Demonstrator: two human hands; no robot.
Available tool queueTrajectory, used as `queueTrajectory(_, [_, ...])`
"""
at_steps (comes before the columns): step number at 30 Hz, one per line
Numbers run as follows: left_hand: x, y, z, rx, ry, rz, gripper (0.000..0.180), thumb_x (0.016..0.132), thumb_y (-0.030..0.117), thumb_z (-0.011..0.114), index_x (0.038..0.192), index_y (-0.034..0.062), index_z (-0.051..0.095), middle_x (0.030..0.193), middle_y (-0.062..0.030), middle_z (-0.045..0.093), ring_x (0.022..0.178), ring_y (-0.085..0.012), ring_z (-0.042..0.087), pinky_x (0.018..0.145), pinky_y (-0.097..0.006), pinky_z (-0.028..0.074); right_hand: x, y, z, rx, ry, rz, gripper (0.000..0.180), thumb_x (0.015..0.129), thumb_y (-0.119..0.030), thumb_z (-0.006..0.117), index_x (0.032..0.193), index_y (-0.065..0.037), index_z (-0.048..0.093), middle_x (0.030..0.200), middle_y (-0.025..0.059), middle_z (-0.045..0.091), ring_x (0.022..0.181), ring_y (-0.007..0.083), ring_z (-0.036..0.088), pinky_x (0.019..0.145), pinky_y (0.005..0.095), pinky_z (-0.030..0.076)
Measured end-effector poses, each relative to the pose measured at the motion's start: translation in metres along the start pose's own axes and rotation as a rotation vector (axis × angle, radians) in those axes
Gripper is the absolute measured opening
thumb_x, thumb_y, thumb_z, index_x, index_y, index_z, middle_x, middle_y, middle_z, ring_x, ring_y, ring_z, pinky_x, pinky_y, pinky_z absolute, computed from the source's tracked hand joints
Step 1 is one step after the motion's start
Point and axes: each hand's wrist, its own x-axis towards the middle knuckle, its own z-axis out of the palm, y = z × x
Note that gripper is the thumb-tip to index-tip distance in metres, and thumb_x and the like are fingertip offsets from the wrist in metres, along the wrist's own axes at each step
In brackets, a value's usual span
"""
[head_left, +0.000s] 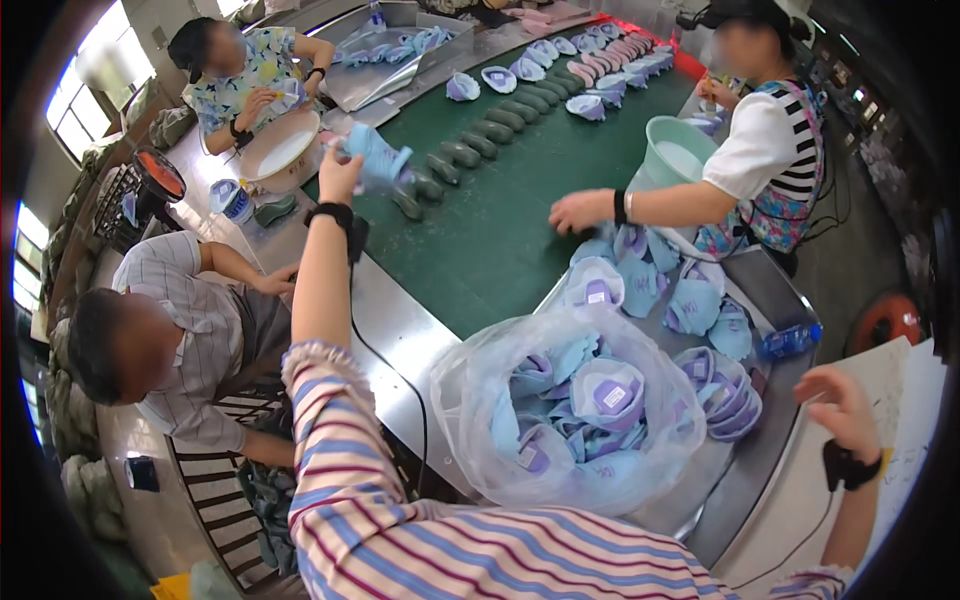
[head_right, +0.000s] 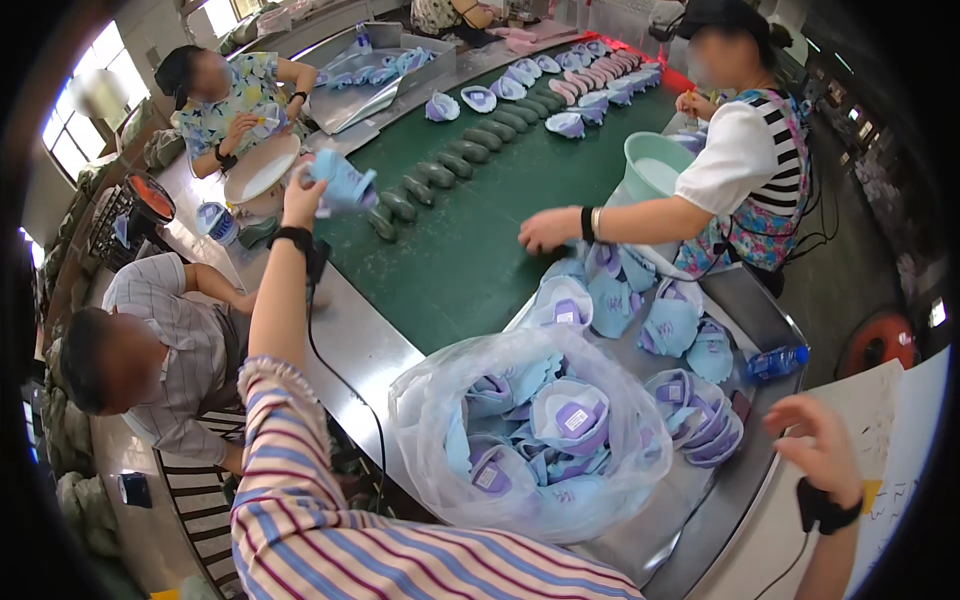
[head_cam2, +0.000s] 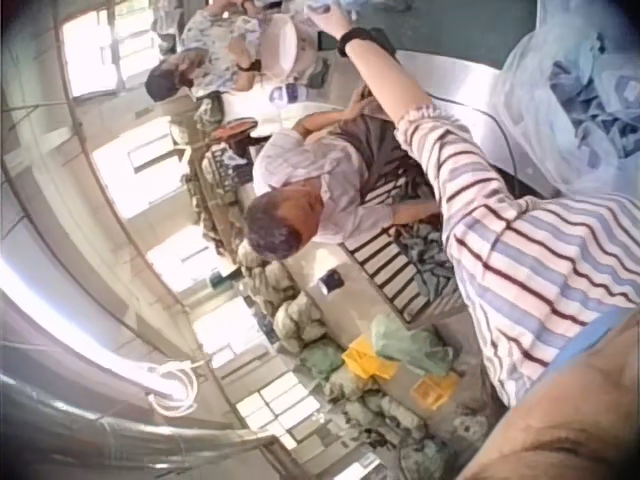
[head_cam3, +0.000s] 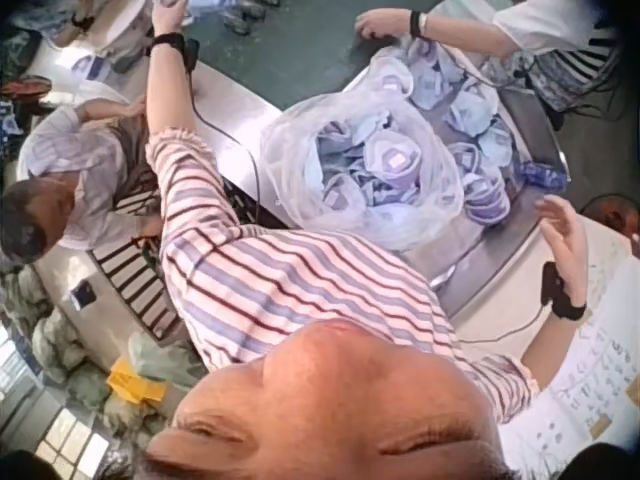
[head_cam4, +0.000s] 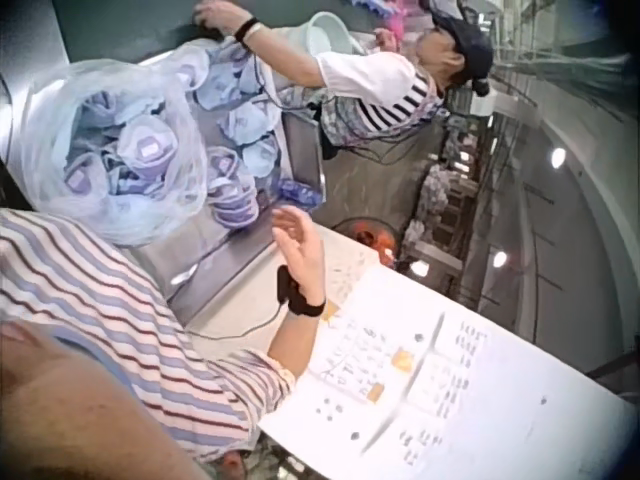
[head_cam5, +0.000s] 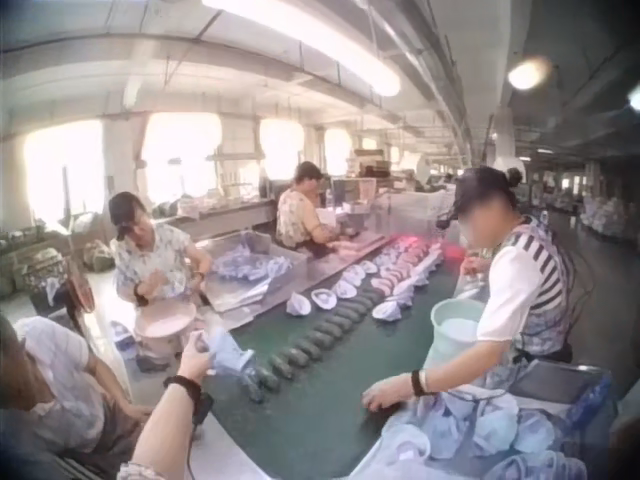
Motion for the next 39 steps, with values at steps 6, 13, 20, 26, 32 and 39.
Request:
queueTrajectory(6, [-0.062, 0.056, 0.022, -0.199, -0.571, -0.246, 0.054, 0.08, 0.013, 0.058, 0.128, 0.0023, 0.037, 0.11, -0.0116, 0.056, 0.093, -0.0152, 0.056, 0.072, -0.024, 0.044, -0.035, -0.062, -0.019, -0.044, 0.061, -0.056, 0.046, 0.066, -0.032, 0.063, 0.098, -0.001, 0.054, 0.089, 0.0066, 0.056, 0.077, 0.0161, 0.059, 0.063, 0.0245, 0.044])
queueTrajectory(13, [-0.233, 0.148, 0.035, -0.112, -1.41, 0.233, 0.031, 0.084, 0.021, 0.058, 0.111, 0.0052, 0.054, 0.103, -0.0074, 0.059, 0.099, -0.0162, 0.055, 0.087, -0.03, 0.041, 0.036, -0.109, 0.069, -0.324, -0.734, -0.419, 0.038, 0.073, -0.028, 0.064, 0.098, -0.001, 0.055, 0.083, 0.0097, 0.059, 0.075, 0.0218, 0.059, 0.065, 0.0309, 0.045])
queueTrajectory(20, [-0.367, 0.155, -0.005, 0.321, -1.226, 0.964, 0.041, 0.07, 0.018, 0.063, 0.109, 0.0094, 0.054, 0.109, -0.0075, 0.053, 0.102, -0.0256, 0.05, 0.086, -0.035, 0.041, 0.12, -0.037, 0.248, -0.801, -0.728, -0.506, 0.059, 0.067, -0.024, 0.07, 0.116, -0.002, 0.046, 0.097, 0.0193, 0.059, 0.085, 0.0339, 0.059, 0.073, 0.0392, 0.048])
queueTrajectory(26, [-0.388, 0.121, -0.023, 0.594, -0.993, 1.01, 0.027, 0.073, 0.007, 0.051, 0.098, 0.0125, 0.056, 0.11, -0.0051, 0.05, 0.105, -0.0264, 0.043, 0.086, -0.037, 0.038, 0.159, 0.036, 0.342, -0.467, -0.189, -0.629, 0.074, 0.063, -0.024, 0.074, 0.127, -0.018, 0.036, 0.116, 0.0176, 0.045, 0.104, 0.0388, 0.046, 0.083, 0.0424, 0.045])
queueTrajectory(32, [-0.33, 0.073, -0.041, 0.362, -0.972, 0.657, 0.028, 0.061, 0.011, 0.07, 0.086, 0.0123, 0.059, 0.086, -0.006, 0.056, 0.087, -0.0228, 0.05, 0.076, -0.033, 0.043, 0.149, 0.065, 0.334, -0.146, -0.156, -0.553, 0.029, 0.071, -0.022, 0.065, 0.091, -0.008, 0.05, 0.082, 0.0122, 0.059, 0.075, 0.0317, 0.056, 0.064, 0.0382, 0.043])
queueTrajectory(39, [-0.307, 0.135, -0.03, -0.562, -0.808, -0.284, 0.044, 0.081, 0.008, 0.062, 0.118, -0.0021, 0.04, 0.103, -0.0079, 0.057, 0.092, -0.0144, 0.056, 0.081, -0.027, 0.044, 0.101, 0.087, 0.266, 0.829, -0.376, -0.003, 0.032, 0.086, -0.026, 0.055, 0.108, -0.004, 0.047, 0.086, 0.006, 0.059, 0.071, 0.0139, 0.06, 0.06, 0.0249, 0.048])
